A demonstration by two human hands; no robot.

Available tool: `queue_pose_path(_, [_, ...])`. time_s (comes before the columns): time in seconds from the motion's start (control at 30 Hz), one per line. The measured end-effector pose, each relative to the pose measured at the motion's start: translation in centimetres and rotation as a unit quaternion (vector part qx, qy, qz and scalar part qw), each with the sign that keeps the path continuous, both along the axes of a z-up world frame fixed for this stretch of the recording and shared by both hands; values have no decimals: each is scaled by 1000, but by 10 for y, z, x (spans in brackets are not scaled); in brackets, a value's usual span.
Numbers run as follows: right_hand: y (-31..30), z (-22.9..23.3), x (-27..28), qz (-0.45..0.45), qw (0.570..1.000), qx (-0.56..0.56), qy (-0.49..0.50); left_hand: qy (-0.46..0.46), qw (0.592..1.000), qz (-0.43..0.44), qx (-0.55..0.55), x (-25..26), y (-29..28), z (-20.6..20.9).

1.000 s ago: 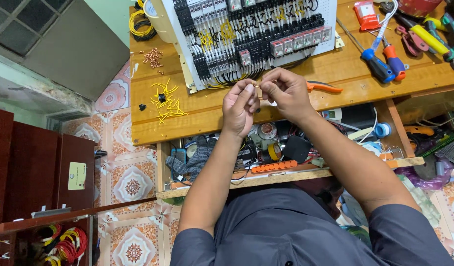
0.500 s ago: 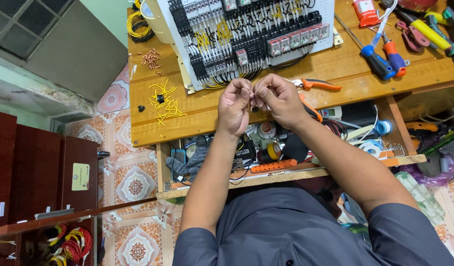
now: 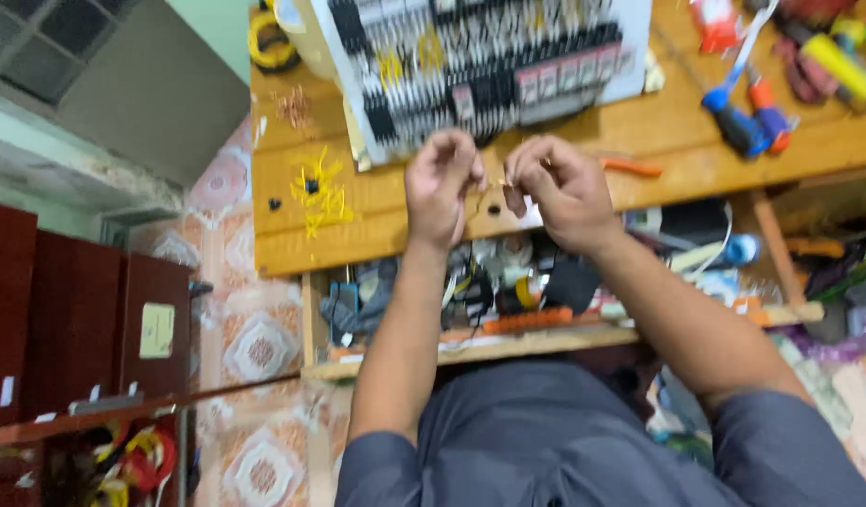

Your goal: Wiring an electrical control panel by stripping wires and inserting them into terminals

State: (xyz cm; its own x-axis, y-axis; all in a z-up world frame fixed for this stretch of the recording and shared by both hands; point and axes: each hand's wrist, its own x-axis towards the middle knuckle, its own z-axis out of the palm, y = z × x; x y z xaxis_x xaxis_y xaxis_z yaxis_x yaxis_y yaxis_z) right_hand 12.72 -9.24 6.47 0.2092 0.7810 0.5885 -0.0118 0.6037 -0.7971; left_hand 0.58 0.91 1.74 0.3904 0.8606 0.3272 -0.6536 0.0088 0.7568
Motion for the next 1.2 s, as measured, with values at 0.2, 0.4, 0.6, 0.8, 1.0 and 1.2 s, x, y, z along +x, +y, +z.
queue_pose_path(0.2, [13,-27,11,19,996,-19,85,136,989,51,41,-25,0,17])
queue_pose_path(0.4, [19,-52,20,-23,984,-93,149,464,840,169,225,-75,37,19])
queue_pose_path(0.6, [18,-51,23,-41,986,-90,130,720,599,113,331,-109,67,1])
queue_pose_path(0.8, [16,-43,20,-60,993,-70,79,499,773,169,353,-98,53,4])
queue_pose_path(1.0, [9,-39,16,-69,995,-43,63,298,932,40,204,-30,-13,34])
queue_pose_path(1.2, [8,-36,24,-80,995,-25,56,283,930,106,208,-13,-33,41])
